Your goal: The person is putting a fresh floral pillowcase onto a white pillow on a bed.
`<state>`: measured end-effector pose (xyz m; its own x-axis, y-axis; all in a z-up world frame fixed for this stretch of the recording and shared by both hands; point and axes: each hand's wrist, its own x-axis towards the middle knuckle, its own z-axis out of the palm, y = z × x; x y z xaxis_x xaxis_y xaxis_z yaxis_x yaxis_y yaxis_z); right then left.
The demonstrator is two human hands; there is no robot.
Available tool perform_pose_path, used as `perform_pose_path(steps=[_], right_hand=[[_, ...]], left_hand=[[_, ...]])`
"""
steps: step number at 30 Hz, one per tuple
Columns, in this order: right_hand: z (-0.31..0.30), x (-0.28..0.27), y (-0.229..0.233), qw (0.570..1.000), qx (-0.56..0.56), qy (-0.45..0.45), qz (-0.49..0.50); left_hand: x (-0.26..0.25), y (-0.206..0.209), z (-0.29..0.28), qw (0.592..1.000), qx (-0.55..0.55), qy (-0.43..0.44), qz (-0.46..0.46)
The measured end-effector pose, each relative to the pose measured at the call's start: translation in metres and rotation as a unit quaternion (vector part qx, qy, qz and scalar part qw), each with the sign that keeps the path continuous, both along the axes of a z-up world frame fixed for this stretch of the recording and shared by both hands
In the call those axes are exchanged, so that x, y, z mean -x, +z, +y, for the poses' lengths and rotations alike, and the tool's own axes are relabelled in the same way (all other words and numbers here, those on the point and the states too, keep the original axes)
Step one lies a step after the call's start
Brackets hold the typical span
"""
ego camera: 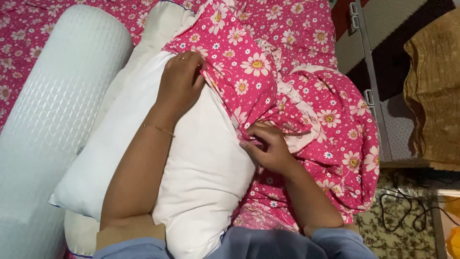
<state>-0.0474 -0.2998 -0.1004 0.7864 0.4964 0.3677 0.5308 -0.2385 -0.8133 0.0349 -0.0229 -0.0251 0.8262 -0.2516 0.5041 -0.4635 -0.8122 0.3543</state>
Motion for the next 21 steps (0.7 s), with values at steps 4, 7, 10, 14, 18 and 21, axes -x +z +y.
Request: perform_pose_path(steps=[4, 7, 10, 14, 18, 21], right_hand=[[0.002, 0.000, 0.003, 0.998, 0.023, -0.051, 0.001], [0.002, 0.005, 0.008, 0.995, 0.056, -0.080, -0.024], [0.006, 0.008, 0.015, 0.990, 0.102, -0.098, -0.025], [0.014, 0.009, 0.014, 0.985, 0.137, -0.102, -0.020], [0.031, 0.020, 0.001, 0.982, 0.111, -0.151, -0.028], [0.036, 0.019, 0.017, 0.972, 0.120, -0.201, -0.029]], left_hand=[[-0.026, -0.017, 0.023, 0.999, 0.005, 0.036, -0.008], [-0.043, -0.027, 0.048, 0.995, -0.014, 0.089, -0.035], [-0.059, -0.040, 0.085, 0.986, -0.054, 0.141, -0.072], [-0.069, -0.057, 0.127, 0.963, -0.106, 0.236, -0.073], [-0.072, -0.069, 0.149, 0.921, -0.152, 0.351, 0.073], [-0.059, -0.054, 0.144, 0.881, -0.116, 0.374, 0.267]])
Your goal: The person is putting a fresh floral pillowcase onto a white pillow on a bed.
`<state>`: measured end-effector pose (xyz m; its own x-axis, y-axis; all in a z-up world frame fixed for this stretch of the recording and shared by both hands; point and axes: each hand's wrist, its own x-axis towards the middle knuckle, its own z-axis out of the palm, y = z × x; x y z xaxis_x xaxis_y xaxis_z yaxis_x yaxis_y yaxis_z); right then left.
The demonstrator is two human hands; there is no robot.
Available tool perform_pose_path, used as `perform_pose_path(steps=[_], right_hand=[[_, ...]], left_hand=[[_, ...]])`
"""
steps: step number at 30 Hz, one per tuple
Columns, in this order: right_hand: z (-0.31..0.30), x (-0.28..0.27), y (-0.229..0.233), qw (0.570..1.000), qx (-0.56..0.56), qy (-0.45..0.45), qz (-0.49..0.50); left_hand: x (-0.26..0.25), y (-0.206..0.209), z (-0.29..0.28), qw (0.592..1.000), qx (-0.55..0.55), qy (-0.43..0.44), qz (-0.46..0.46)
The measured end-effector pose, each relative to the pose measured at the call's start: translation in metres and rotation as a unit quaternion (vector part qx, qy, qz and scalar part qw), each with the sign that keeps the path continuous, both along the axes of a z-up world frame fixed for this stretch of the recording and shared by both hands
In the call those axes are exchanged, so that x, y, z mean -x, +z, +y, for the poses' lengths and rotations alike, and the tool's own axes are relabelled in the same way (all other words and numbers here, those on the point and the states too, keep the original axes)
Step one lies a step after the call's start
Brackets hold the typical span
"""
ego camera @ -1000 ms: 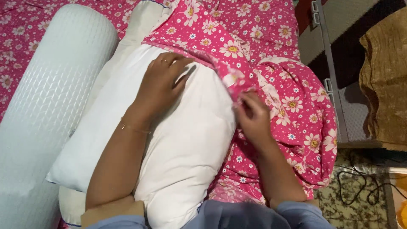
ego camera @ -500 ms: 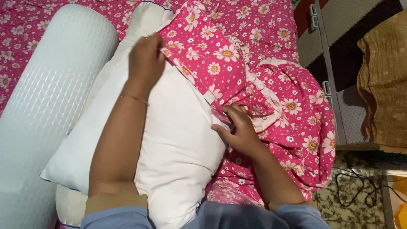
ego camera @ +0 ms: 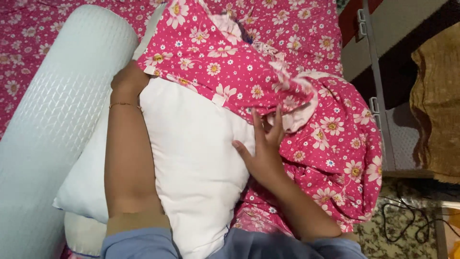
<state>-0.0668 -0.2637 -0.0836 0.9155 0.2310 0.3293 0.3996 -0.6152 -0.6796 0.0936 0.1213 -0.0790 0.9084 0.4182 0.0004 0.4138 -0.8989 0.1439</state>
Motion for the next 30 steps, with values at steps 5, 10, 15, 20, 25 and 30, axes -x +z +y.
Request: perform_pose_path(steps=[5, 10, 15, 20, 25, 30], right_hand=[[-0.002, -0.010, -0.018, 0.977, -0.107, 0.020, 0.183], [-0.009, -0.014, -0.046, 0.981, -0.193, -0.001, 0.015], [-0.036, -0.064, -0.040, 0.984, -0.155, -0.048, -0.069], [-0.088, -0.128, -0.024, 0.987, -0.159, 0.020, -0.012], [-0.101, -0.130, -0.042, 0.997, -0.021, 0.053, 0.056], [-0.067, -0.104, 0.013, 0.996, 0.061, 0.068, -0.001]], left_hand=[[0.000, -0.037, 0.015, 0.993, 0.066, 0.034, 0.090], [0.025, 0.015, -0.018, 0.990, 0.138, -0.018, 0.037], [0.059, 0.092, -0.059, 0.956, 0.273, -0.106, -0.025], [0.084, 0.118, -0.091, 0.957, 0.165, -0.236, -0.005], [0.112, 0.063, -0.094, 0.986, 0.124, -0.088, -0.072], [0.121, 0.004, -0.072, 0.986, 0.099, 0.049, -0.120]])
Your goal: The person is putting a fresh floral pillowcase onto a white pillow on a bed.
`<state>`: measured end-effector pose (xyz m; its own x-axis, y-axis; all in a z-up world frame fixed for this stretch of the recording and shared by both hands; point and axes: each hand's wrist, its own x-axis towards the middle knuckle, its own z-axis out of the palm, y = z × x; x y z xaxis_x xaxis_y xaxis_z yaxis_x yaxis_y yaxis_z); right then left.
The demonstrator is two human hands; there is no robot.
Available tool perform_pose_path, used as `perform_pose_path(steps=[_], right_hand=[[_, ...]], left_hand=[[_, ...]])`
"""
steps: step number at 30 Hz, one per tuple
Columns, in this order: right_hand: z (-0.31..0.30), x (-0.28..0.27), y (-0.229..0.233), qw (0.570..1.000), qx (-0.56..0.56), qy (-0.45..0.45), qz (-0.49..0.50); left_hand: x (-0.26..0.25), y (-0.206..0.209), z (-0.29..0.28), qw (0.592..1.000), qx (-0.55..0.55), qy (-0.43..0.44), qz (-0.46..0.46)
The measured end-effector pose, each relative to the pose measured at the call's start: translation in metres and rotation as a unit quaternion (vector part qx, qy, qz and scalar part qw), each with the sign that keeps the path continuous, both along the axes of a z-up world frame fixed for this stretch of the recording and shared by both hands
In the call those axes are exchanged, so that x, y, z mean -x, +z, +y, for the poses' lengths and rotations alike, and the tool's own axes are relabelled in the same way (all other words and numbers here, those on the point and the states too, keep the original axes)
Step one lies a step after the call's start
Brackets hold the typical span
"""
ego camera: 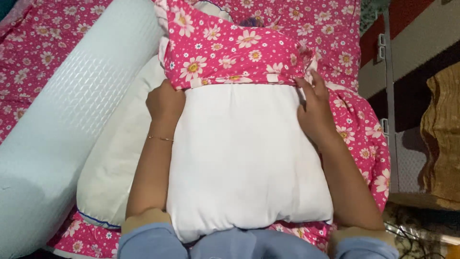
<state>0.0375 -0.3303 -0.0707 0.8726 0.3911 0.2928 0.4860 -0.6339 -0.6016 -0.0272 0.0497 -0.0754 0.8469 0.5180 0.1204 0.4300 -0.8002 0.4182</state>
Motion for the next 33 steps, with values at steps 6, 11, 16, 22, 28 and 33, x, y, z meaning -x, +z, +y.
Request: perform_pose_path(steps=[6, 11, 16, 22, 28, 33], right_hand=[[0.084, 0.044, 0.061, 0.981, 0.007, 0.192, 0.029], [0.138, 0.049, 0.044, 0.924, 0.104, 0.351, -0.107], [0.143, 0.049, 0.035, 0.936, 0.088, 0.325, -0.102], [0.127, 0.056, 0.036, 0.961, 0.044, 0.268, -0.053], [0.113, 0.062, 0.035, 0.979, 0.029, 0.203, 0.011], [0.110, 0.062, 0.043, 0.982, 0.039, 0.177, 0.059]], left_hand=[[-0.007, -0.027, 0.025, 0.994, -0.030, 0.041, -0.096], [-0.024, -0.096, 0.064, 0.935, 0.156, -0.102, -0.302], [-0.026, -0.110, 0.072, 0.899, 0.280, -0.144, -0.305], [-0.032, -0.180, 0.076, 0.892, 0.326, -0.100, -0.296], [0.024, -0.103, 0.026, 0.923, 0.293, -0.062, -0.242], [0.060, -0.062, 0.004, 0.919, 0.284, -0.100, -0.255]])
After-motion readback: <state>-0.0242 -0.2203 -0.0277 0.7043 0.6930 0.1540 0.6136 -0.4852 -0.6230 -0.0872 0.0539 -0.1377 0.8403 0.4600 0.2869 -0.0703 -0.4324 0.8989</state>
